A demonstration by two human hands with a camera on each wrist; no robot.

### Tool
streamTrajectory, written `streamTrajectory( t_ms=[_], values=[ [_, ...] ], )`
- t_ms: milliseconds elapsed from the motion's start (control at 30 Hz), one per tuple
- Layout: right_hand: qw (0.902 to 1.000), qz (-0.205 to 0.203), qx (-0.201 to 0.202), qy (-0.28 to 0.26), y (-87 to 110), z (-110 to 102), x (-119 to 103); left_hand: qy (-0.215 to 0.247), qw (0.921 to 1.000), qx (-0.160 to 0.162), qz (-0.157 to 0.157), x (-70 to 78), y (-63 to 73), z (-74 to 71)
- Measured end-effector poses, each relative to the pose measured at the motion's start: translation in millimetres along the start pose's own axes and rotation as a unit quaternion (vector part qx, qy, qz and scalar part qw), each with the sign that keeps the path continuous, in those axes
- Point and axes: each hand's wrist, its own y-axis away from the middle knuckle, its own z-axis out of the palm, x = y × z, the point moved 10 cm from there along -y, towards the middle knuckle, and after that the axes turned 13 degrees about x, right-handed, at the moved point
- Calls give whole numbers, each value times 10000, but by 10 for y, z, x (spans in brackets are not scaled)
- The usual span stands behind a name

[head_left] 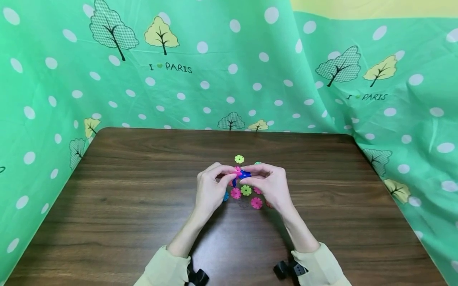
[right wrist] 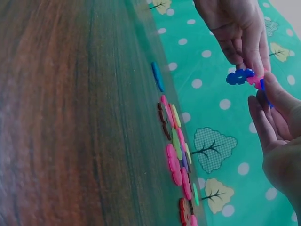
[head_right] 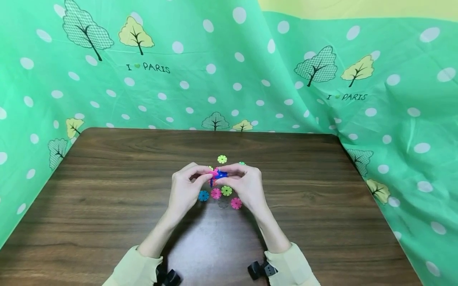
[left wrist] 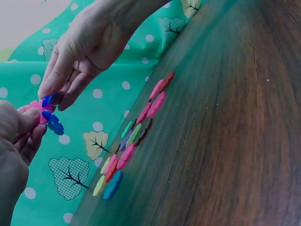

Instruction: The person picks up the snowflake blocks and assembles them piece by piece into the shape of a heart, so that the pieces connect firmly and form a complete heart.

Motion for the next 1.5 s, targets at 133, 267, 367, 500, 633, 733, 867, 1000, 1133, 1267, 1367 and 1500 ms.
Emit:
streamTrajectory(
  t_ms=[133,267,367,500,633,733,867,1000,1133,1267,1367,1500],
  values=[
    [9996,-53,-150,-232,2,51,-50,137,9995,113,266,43,-32,-30],
    [9990,-147,-263,-342,-6,50,-75,126,9979,254,576,91,-62,-62],
    [9991,-271,-255,-219,-13,0,-72,284,9968,349,658,113,-57,-75],
    [9986,-427,-306,-31,-15,-31,-61,614,9957,363,595,129,-25,-69],
    [9985,-476,-277,-81,-20,-28,-49,745,9955,298,495,121,-2,-47],
    [9985,-491,-203,-133,-22,-39,-66,682,9958,285,536,130,-5,-36],
    [9979,-608,-140,-175,-25,-60,-107,480,9966,217,641,130,-15,-27],
    [9959,-891,-139,-110,-30,-69,-141,526,9985,75,85,18,-31,-17],
    [9921,-1245,-129,18,-59,-109,-235,686,9935,-164,-889,-111,-77,54],
    [9882,-1519,-176,41,-45,-147,-306,656,9826,-750,-1570,-205,-48,181],
    [9849,-1702,-315,-83,6,-139,-340,753,9702,-1273,-1917,-262,28,248],
    [9820,-1793,-553,-238,93,-86,-348,1075,9545,-1638,-2250,-307,146,252]
  ],
)
